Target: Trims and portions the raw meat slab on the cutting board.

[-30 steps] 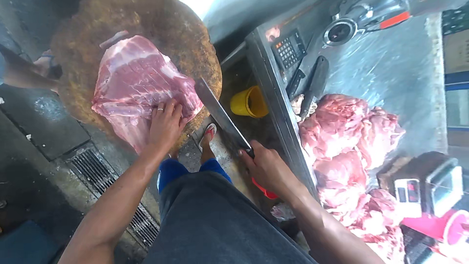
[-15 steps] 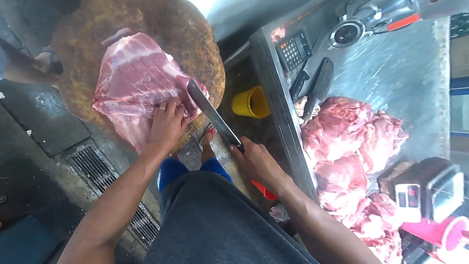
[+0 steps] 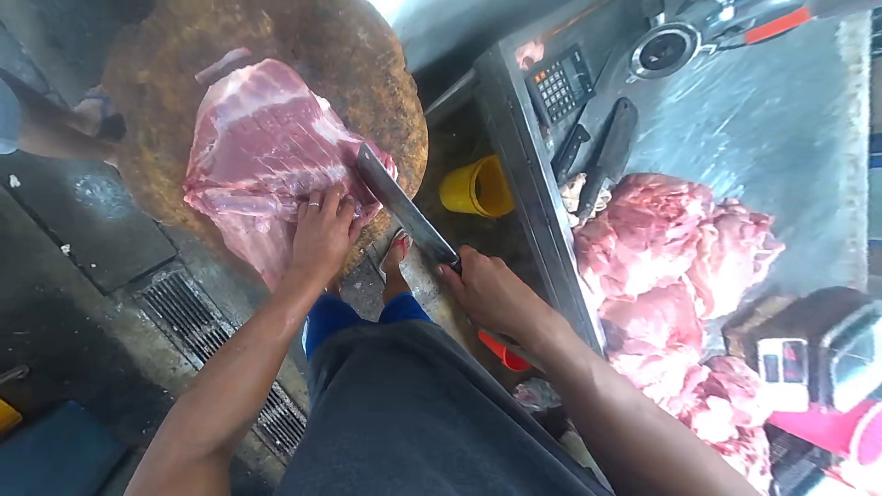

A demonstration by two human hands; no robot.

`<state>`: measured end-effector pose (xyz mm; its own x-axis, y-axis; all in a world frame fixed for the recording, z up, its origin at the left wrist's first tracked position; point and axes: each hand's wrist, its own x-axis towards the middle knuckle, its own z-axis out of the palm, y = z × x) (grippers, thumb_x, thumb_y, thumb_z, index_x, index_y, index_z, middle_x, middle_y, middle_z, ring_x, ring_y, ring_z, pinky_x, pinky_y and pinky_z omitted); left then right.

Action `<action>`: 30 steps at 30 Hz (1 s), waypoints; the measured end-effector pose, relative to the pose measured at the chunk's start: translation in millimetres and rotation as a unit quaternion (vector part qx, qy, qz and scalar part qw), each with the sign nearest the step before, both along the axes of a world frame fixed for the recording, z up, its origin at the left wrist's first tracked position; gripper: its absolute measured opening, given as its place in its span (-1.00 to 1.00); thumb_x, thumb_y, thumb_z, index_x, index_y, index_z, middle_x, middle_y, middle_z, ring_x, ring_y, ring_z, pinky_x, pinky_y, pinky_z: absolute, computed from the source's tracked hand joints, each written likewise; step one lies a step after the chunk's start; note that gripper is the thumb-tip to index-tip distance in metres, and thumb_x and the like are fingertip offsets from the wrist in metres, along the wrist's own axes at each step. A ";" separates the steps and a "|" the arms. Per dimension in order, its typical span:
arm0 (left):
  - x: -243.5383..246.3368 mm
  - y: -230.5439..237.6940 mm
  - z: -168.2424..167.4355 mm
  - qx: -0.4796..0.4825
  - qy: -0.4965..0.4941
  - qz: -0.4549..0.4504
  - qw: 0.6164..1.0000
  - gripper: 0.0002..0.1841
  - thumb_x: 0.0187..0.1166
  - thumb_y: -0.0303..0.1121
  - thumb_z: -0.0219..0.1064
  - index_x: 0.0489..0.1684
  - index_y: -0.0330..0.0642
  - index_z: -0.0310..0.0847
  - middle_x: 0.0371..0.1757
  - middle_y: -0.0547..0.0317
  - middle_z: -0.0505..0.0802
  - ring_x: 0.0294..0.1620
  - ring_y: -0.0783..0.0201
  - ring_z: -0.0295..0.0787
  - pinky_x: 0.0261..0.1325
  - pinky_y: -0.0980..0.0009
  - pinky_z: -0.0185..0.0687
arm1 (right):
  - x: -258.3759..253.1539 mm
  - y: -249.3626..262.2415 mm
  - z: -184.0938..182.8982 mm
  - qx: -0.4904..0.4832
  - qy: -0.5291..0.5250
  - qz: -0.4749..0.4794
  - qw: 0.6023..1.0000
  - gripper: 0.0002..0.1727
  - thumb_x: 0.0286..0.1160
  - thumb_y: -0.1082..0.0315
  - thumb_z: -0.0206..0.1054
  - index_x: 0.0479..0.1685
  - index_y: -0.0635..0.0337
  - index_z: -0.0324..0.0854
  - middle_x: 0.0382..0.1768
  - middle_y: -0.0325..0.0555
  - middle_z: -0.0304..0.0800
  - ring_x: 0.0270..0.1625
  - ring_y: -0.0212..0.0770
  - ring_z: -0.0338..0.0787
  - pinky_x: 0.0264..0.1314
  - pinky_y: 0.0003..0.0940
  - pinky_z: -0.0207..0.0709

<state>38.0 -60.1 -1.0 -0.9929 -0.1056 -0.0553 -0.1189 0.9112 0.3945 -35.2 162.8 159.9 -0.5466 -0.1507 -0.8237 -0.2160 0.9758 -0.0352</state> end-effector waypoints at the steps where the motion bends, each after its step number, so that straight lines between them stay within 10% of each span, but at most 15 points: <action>1: 0.1 0.0 0.5 -0.005 -0.003 -0.003 1.000 -0.56 0.71 0.00 0.22 0.30 -0.10 0.72 0.55 -0.01 0.63 0.49 -0.16 0.54 0.39 -0.11 0.52 | 1.2 -0.7 -1.9 0.011 0.004 -0.010 1.000 -0.53 0.85 -0.10 0.03 0.07 0.19 0.48 -0.28 0.05 0.71 -0.13 0.07 0.82 -0.05 0.06 0.69; 11: -2.5 -13.8 4.8 0.046 -0.022 0.004 0.999 -0.63 0.66 -0.03 0.30 0.20 -0.05 0.79 0.47 0.01 0.65 0.54 -0.11 0.49 0.55 -0.11 0.41 | 9.0 33.4 -16.2 -0.154 -0.038 -0.190 0.969 -0.54 0.82 -0.12 0.09 -0.05 0.13 0.57 -0.54 -0.15 0.63 -0.62 -0.24 0.69 -0.51 -0.24 0.69; 18: 6.8 -1.7 38.0 0.188 -0.020 0.062 0.980 -0.66 0.62 -0.10 0.38 0.15 -0.12 0.82 0.45 0.03 0.69 0.47 0.00 0.60 0.49 -0.09 0.54 | -14.0 54.3 -12.5 -0.148 -0.022 -0.137 0.979 -0.53 0.79 -0.17 0.11 -0.10 0.07 0.57 -0.55 -0.19 0.61 -0.57 -0.25 0.68 -0.45 -0.22 0.65; 21: 34.7 30.6 54.3 0.366 -0.095 0.128 0.917 -0.66 0.66 -0.12 0.35 0.17 -0.16 0.77 0.20 0.12 0.82 0.08 0.26 0.79 0.18 0.17 0.76 | -15.9 66.4 -20.4 -0.182 -0.014 -0.139 0.973 -0.54 0.77 -0.17 0.13 -0.07 0.06 0.60 -0.55 -0.21 0.63 -0.56 -0.27 0.68 -0.43 -0.22 0.66; 24: 42.9 59.7 35.5 0.596 -0.193 0.221 0.748 -0.57 0.73 -0.17 0.30 0.34 -0.36 0.60 0.03 -0.02 0.89 -0.21 0.21 0.89 -0.08 0.26 0.86 | -24.4 70.0 -22.4 -0.199 -0.024 -0.133 0.971 -0.53 0.76 -0.18 0.13 0.00 0.07 0.61 -0.53 -0.22 0.63 -0.56 -0.29 0.68 -0.44 -0.25 0.67; 26: 35.8 72.0 29.7 0.627 -0.162 0.295 0.703 -0.58 0.73 -0.23 0.29 0.37 -0.40 0.54 -0.02 -0.07 0.90 -0.27 0.16 0.91 -0.16 0.24 0.88 | -33.4 63.4 -20.9 -0.169 -0.019 -0.093 0.981 -0.52 0.77 -0.19 0.12 -0.01 0.07 0.61 -0.49 -0.19 0.64 -0.50 -0.25 0.70 -0.37 -0.19 0.67; 30: 6.2 66.6 61.5 0.331 -0.031 0.299 0.894 -0.63 0.60 -0.17 0.41 0.21 -0.21 0.75 0.00 0.06 0.90 -0.03 0.23 0.88 0.11 0.17 0.81 | -41.9 38.4 -9.6 -0.072 0.008 0.002 0.997 -0.51 0.82 -0.14 0.05 0.07 0.14 0.56 -0.35 -0.01 0.68 -0.23 0.02 0.76 -0.12 0.07 0.63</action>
